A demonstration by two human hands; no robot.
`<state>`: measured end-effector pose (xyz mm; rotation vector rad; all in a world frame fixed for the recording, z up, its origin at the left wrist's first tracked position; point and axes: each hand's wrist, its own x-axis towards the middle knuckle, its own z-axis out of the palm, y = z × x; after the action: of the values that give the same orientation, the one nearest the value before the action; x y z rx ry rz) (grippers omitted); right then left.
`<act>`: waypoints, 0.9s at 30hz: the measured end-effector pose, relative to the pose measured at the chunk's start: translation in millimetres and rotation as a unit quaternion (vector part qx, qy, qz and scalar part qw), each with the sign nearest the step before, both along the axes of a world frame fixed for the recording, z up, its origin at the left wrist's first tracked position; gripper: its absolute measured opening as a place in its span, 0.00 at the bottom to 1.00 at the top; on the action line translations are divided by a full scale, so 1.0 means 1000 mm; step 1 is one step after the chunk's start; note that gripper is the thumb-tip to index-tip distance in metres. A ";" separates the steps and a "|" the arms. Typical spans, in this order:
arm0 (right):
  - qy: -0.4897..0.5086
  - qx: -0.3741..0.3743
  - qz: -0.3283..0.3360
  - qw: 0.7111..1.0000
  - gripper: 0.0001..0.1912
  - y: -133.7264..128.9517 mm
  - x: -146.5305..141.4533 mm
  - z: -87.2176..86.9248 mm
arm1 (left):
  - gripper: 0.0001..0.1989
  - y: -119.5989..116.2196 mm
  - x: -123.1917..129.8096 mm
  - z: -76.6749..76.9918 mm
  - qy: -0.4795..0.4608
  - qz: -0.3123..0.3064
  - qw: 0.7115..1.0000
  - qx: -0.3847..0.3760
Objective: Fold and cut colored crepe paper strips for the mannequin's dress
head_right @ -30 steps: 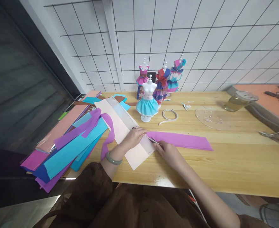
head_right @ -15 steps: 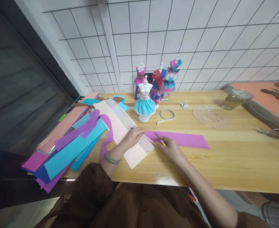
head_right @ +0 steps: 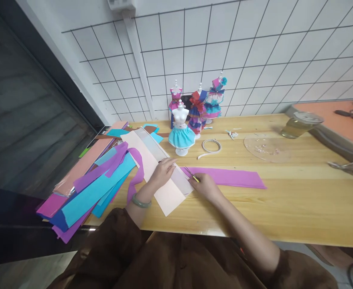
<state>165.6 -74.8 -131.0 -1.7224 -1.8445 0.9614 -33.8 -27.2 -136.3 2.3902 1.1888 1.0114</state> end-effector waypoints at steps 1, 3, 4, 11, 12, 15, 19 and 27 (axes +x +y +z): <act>0.005 -0.004 -0.001 1.000 0.16 0.000 0.000 0.000 | 0.17 0.001 -0.005 0.004 0.006 0.016 1.000 0.003; 0.017 -0.012 -0.004 1.000 0.16 -0.001 0.001 0.002 | 0.15 0.003 -0.018 0.013 0.038 0.042 0.998 -0.001; 0.025 -0.017 -0.004 1.000 0.16 -0.001 0.002 0.002 | 0.14 0.002 -0.025 0.018 0.060 0.053 0.997 -0.007; 0.080 -0.074 0.012 0.994 0.17 -0.002 0.005 0.008 | 0.17 -0.048 -0.064 0.042 0.256 0.005 0.966 -0.040; 0.087 -0.080 0.015 0.993 0.17 -0.002 0.005 0.008 | 0.16 -0.059 -0.067 0.042 0.281 -0.003 0.959 -0.036; 0.103 -0.092 0.022 0.990 0.17 -0.002 0.005 0.007 | 0.13 -0.081 -0.071 0.039 0.329 0.003 0.944 -0.014; 0.110 -0.100 0.023 0.989 0.16 -0.001 0.004 0.004 | 0.07 -0.084 -0.071 0.028 0.365 -0.013 0.931 0.017; 0.098 -0.098 0.002 0.990 0.15 -0.003 0.009 0.010 | 0.05 -0.077 -0.067 0.023 0.382 -0.027 0.922 0.053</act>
<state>174.8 -77.5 -121.4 -1.6648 -1.6752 1.3018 -100.6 -104.4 -113.5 2.9966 1.2873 0.0803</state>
